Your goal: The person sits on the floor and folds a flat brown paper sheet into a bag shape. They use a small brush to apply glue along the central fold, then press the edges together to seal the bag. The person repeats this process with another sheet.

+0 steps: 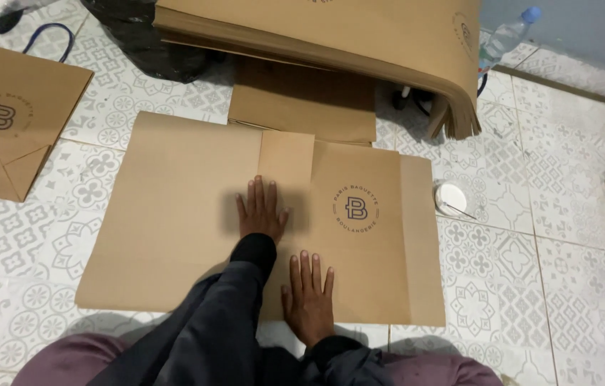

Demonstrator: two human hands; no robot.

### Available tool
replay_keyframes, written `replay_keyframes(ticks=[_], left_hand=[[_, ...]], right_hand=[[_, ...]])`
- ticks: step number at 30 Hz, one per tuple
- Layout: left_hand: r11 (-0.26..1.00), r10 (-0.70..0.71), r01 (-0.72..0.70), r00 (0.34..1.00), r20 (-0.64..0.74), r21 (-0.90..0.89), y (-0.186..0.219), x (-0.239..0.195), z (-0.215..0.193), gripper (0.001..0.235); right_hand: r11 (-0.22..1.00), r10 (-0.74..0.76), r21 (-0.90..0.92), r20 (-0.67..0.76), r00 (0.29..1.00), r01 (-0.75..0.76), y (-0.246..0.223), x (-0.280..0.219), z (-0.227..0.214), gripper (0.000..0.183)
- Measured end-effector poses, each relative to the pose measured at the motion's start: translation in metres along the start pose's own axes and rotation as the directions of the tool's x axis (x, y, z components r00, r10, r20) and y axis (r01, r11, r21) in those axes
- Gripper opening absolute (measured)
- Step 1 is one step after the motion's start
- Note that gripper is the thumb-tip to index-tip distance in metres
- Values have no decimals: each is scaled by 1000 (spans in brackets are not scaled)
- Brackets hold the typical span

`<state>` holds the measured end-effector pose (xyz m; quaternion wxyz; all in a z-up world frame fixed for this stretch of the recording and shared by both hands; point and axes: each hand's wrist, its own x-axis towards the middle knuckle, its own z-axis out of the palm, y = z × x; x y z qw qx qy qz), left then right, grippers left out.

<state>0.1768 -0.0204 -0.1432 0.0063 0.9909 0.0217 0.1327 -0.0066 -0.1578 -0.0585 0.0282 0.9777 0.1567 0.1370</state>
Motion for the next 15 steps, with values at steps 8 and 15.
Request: replay_keyframes(ticks=[8,15], left_hand=[[1000,-9,6,991,-134,-26,4,68,-3,80],[995,-28,11,983,-181,-97,4,111,7,76]], right_hand=[[999,6,47,58,998,-9,1,5,-5,71],[999,7,31,78,997,-9,4,6,1,73]])
